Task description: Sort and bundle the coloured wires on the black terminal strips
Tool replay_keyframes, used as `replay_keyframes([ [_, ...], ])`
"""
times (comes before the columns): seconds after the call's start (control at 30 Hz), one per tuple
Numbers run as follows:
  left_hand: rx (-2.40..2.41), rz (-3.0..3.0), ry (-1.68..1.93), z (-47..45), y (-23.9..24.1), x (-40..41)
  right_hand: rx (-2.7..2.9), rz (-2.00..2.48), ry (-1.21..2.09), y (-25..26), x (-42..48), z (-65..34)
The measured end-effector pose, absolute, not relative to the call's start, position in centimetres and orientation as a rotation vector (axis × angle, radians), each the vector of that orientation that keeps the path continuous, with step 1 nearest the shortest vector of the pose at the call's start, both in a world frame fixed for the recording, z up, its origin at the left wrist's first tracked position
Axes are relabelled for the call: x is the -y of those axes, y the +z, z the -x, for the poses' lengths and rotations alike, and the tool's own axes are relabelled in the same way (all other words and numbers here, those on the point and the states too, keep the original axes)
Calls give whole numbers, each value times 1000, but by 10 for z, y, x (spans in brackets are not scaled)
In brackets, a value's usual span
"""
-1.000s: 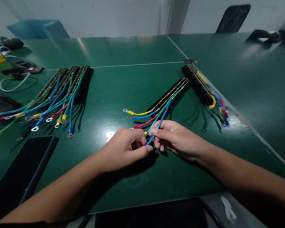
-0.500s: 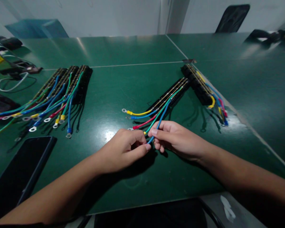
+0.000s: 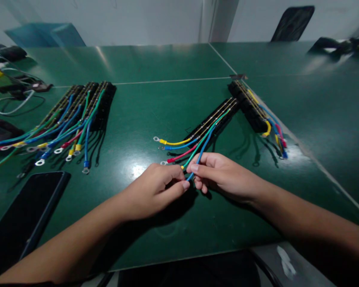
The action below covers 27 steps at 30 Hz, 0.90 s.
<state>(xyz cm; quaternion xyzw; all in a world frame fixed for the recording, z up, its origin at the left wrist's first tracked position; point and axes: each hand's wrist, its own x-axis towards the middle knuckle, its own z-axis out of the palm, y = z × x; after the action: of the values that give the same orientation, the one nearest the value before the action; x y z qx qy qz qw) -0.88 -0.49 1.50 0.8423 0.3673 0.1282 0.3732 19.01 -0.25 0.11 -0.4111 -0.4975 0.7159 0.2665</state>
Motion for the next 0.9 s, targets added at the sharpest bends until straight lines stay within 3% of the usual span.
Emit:
replay_keyframes([
  [0.9, -944, -2155, 358, 10, 12, 5, 1425, 1121, 1926, 4, 3, -190],
])
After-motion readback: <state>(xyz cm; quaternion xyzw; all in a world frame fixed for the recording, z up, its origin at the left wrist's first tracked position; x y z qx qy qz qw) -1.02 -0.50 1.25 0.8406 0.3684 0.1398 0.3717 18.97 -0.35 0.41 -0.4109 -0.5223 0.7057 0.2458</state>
